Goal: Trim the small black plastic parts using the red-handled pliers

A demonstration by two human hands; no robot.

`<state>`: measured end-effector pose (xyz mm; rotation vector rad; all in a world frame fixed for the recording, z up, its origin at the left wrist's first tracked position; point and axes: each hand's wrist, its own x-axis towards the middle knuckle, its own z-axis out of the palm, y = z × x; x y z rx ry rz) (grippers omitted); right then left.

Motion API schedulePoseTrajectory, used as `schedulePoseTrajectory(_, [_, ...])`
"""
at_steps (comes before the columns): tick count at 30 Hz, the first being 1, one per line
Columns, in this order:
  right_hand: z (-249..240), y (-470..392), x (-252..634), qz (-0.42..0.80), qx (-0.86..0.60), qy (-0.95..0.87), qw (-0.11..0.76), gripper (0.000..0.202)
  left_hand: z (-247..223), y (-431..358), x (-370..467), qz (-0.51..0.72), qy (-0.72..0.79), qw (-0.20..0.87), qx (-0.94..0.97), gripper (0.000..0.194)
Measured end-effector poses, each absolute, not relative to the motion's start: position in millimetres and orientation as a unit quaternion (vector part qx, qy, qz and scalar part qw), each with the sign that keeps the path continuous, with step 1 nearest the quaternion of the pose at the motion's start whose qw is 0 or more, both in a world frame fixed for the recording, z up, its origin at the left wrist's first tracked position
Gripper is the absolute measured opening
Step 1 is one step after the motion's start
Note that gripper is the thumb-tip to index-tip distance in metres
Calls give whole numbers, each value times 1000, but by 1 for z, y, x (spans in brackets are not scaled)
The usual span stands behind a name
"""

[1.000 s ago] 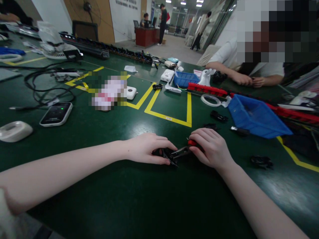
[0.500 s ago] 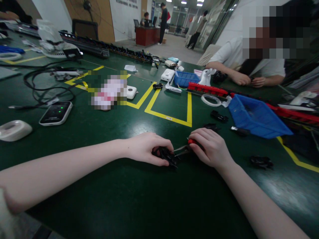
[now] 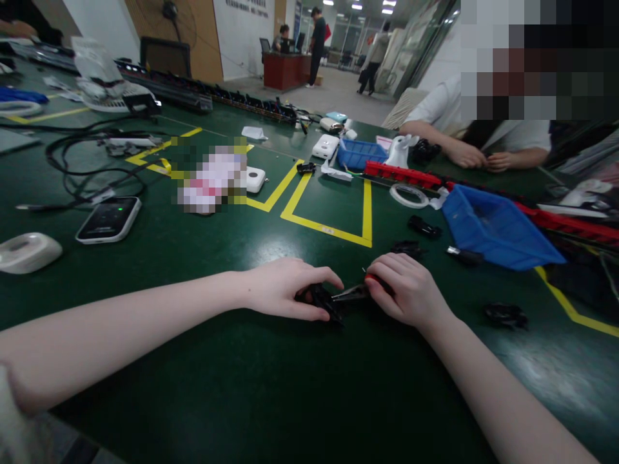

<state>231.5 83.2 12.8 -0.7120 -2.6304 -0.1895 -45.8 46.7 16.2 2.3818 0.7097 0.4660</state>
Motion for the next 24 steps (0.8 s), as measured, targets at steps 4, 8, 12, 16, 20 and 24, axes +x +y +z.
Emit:
schedulePoseTrajectory(4, [13, 83, 231, -64, -254, -943, 205, 17, 16, 47, -46, 180, 239, 275, 914, 49])
schedulePoseTrajectory(8, [13, 83, 230, -66, -252, -945, 195, 17, 15, 47, -45, 170, 225, 237, 930, 38])
schedulePoseTrajectory(12, [13, 83, 230, -68, -252, -946, 193, 16, 14, 47, -44, 174, 229, 235, 928, 37])
schedulePoseTrajectory(16, [13, 83, 230, -71, -255, -944, 196, 16, 13, 47, -44, 170, 239, 241, 925, 37])
schedulePoseTrajectory(20, [13, 84, 231, -73, -256, -942, 202, 16, 14, 47, -44, 170, 247, 250, 921, 37])
schedulePoseTrajectory(24, [13, 84, 231, -70, -257, -941, 208, 14, 14, 47, -43, 174, 247, 257, 918, 36])
